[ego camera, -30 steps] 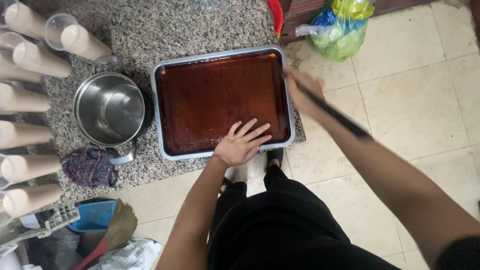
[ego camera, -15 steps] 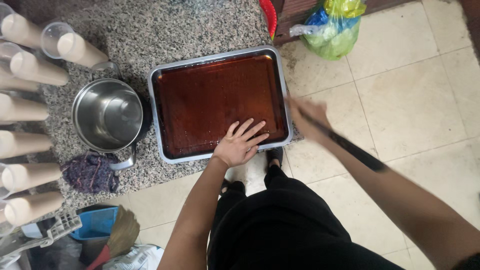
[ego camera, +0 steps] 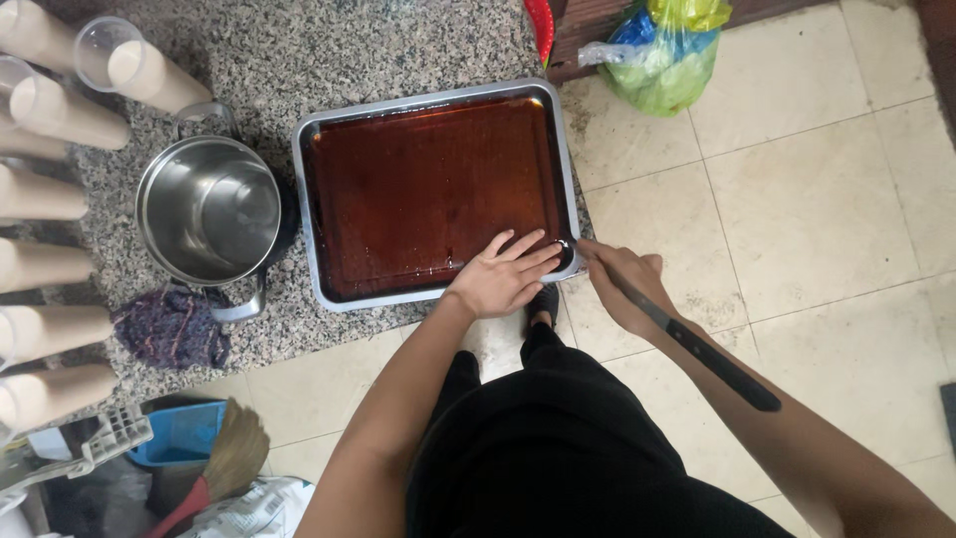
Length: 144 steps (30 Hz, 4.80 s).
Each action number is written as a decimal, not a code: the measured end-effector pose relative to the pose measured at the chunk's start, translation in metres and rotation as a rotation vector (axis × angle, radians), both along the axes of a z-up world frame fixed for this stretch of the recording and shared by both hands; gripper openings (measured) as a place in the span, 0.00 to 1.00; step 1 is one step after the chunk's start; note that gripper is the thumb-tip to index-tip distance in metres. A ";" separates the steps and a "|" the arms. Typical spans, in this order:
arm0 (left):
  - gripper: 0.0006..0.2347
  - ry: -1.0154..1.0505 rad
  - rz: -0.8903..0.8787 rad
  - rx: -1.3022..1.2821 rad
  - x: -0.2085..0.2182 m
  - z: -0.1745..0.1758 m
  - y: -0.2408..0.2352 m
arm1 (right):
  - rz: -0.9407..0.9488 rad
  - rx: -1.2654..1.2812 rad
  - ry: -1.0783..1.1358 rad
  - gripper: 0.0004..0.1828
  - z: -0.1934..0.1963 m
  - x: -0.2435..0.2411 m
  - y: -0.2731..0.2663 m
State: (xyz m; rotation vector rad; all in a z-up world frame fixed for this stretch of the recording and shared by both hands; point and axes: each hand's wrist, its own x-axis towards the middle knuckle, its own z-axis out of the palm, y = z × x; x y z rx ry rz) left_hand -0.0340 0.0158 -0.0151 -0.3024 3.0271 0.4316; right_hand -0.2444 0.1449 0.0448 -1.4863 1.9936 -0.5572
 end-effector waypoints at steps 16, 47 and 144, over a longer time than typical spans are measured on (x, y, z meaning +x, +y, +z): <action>0.22 0.121 0.025 -0.067 0.003 -0.005 0.022 | -0.033 0.078 0.055 0.19 0.010 0.011 -0.027; 0.23 0.118 0.112 -0.075 0.029 -0.006 0.024 | -0.016 0.046 0.093 0.23 -0.009 0.009 -0.046; 0.17 -0.112 1.666 0.147 0.188 0.000 -0.091 | -0.554 -0.212 -0.686 0.25 0.028 0.063 -0.007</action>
